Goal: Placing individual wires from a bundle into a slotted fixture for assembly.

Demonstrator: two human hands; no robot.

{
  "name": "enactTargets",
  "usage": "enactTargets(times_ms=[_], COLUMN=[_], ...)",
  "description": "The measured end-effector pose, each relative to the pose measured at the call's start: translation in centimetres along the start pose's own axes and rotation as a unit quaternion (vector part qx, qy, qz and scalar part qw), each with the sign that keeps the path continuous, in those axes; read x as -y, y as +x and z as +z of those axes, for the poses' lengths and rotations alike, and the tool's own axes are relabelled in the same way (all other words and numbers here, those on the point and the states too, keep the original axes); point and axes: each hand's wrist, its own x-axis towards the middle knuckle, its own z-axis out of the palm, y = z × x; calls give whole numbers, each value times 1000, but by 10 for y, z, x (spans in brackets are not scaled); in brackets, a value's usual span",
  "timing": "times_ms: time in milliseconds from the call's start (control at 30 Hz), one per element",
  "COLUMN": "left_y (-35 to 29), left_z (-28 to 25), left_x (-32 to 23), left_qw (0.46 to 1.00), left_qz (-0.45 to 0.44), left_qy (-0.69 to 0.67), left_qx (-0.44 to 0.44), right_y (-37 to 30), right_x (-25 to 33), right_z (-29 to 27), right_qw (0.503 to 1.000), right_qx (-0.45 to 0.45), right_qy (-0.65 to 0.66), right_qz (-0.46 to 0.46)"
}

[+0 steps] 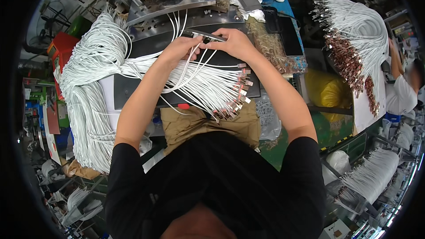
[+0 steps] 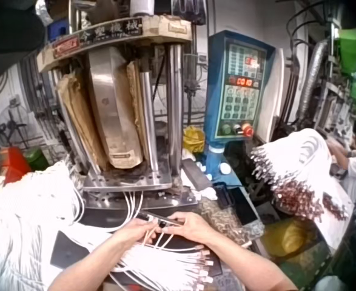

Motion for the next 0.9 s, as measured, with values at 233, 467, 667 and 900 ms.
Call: enactTargets(times_ms=[233,467,667,900], left_y=[-16,-2,-7,-22], left_z=[-20,-26,-22,-17], left_x=[6,14,15,6], left_qw=[997,987,986,955], left_qz=[44,66,81,108], left_qy=[60,145,144,269], left_qx=[-8,-13,-6,-55], right_y=[2,-1,-3,1], right_x=[3,7,15,13], right_z=[-2,-5,-8,-9], right_qw=[996,997,996,996], right_qx=[-27,58,81,75], right_qy=[71,24,20,-51], right_qz=[44,36,25,21])
